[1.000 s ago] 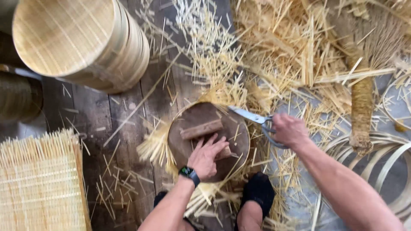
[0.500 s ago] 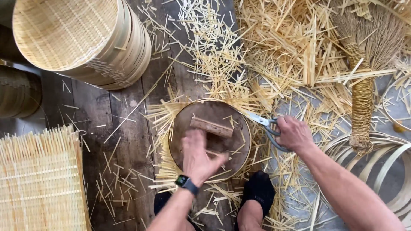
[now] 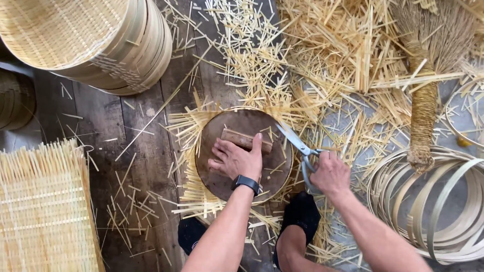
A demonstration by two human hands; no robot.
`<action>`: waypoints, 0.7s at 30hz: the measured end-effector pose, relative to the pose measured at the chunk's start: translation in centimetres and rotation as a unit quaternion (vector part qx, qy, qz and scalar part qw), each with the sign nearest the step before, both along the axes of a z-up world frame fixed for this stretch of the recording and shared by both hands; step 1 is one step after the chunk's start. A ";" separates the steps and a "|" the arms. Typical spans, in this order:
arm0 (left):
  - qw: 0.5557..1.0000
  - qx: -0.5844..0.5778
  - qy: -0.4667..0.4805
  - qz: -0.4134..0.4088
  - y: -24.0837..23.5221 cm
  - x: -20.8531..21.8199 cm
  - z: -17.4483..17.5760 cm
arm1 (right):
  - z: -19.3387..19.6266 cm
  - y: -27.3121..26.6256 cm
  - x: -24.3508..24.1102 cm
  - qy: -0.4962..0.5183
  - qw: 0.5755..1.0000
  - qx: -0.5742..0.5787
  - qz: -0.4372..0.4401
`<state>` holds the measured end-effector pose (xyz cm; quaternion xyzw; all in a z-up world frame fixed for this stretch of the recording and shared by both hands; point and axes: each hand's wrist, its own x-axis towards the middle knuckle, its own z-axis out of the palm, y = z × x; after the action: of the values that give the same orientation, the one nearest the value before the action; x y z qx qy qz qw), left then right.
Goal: The person sits on the floor assembling a woven bamboo steamer tray. They lay a square woven bamboo mat over a round wooden mold, trim the protruding bamboo strips with scissors, press a bent bamboo rim ring around the mat edge, and fit the rimmed mat onto a round bamboo base, repeating the fitting and trimming steps.
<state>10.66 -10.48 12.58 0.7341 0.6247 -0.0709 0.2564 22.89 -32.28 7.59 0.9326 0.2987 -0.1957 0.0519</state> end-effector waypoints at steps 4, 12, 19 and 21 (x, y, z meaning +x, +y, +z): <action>1.000 -0.016 0.003 0.023 0.0 0.7 0.1 | -0.6 -1.1 2.1 0.031 0.999 0.022 0.030; 0.998 -0.035 -0.001 0.056 -0.3 1.4 3.2 | 1.1 3.4 5.0 -0.136 0.966 0.132 0.173; 0.995 -0.005 -0.050 -0.088 -0.9 -0.2 2.1 | 3.4 4.9 5.6 -0.035 0.987 -0.008 0.157; 0.989 -0.005 -0.069 -0.128 -0.4 0.4 2.9 | 2.6 5.7 6.5 -0.085 0.981 0.031 0.173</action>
<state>11.07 -10.85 15.44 0.8097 0.5063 -0.0551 0.2914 29.38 -26.56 10.20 0.8812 0.4560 -0.0945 0.0810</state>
